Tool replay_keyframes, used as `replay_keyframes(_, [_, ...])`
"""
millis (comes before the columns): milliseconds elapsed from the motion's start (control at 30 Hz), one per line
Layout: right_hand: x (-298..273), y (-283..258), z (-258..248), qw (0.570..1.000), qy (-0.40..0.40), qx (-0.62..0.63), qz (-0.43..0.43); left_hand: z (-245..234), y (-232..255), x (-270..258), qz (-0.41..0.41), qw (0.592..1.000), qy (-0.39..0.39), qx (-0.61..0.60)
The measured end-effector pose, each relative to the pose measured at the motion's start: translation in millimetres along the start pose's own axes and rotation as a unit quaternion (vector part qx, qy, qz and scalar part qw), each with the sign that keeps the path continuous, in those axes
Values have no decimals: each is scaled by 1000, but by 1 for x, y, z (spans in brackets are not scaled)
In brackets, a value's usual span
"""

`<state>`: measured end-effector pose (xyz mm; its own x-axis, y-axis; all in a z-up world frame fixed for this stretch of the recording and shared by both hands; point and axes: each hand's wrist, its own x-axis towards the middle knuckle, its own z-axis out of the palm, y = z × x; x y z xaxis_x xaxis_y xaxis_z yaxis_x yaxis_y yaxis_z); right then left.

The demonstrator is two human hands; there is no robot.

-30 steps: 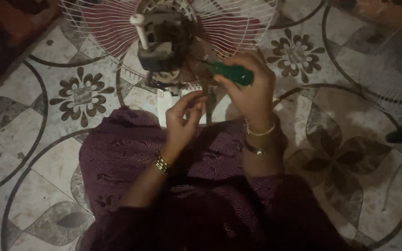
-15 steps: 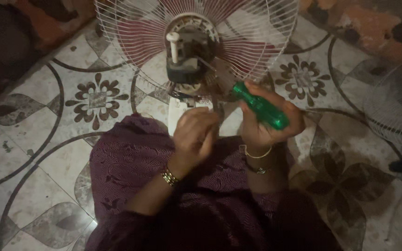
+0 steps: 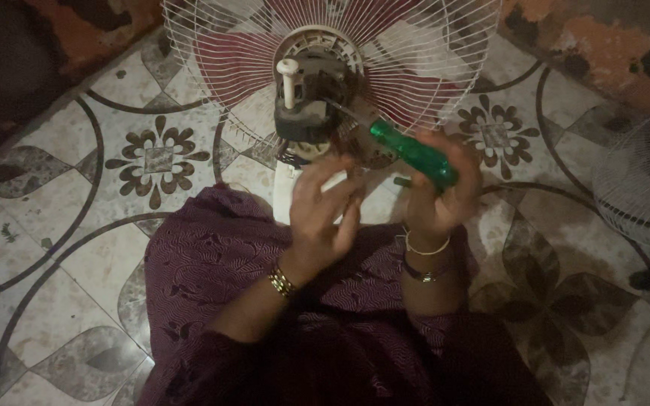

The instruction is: The person uses a green-handled screwdriver to loosen and remove the central cap of a white electric fan. They then remove the cap and begin to unscrew the motor housing nut.

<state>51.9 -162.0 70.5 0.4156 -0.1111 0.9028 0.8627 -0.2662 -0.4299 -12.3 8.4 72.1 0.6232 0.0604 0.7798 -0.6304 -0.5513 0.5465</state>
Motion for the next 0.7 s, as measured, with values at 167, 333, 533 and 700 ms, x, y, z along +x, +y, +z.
replay_keyframes(167, [5, 4, -23, 974, 115, -150, -126, -2, -33, 1, -27, 988, 59, 139])
replay_keyframes(333, [10, 11, -44, 935, 240, -234, -113, 0, -43, -17, -8, 991, 55, 121])
replay_keyframes(533, [-5, 30, -12, 956, 143, -221, -129, 36, -31, -26, 41, 998, -4, 41])
replay_keyframes(700, [-7, 20, -12, 983, 132, -90, -95, 29, -15, -35, 50, 996, -74, -4])
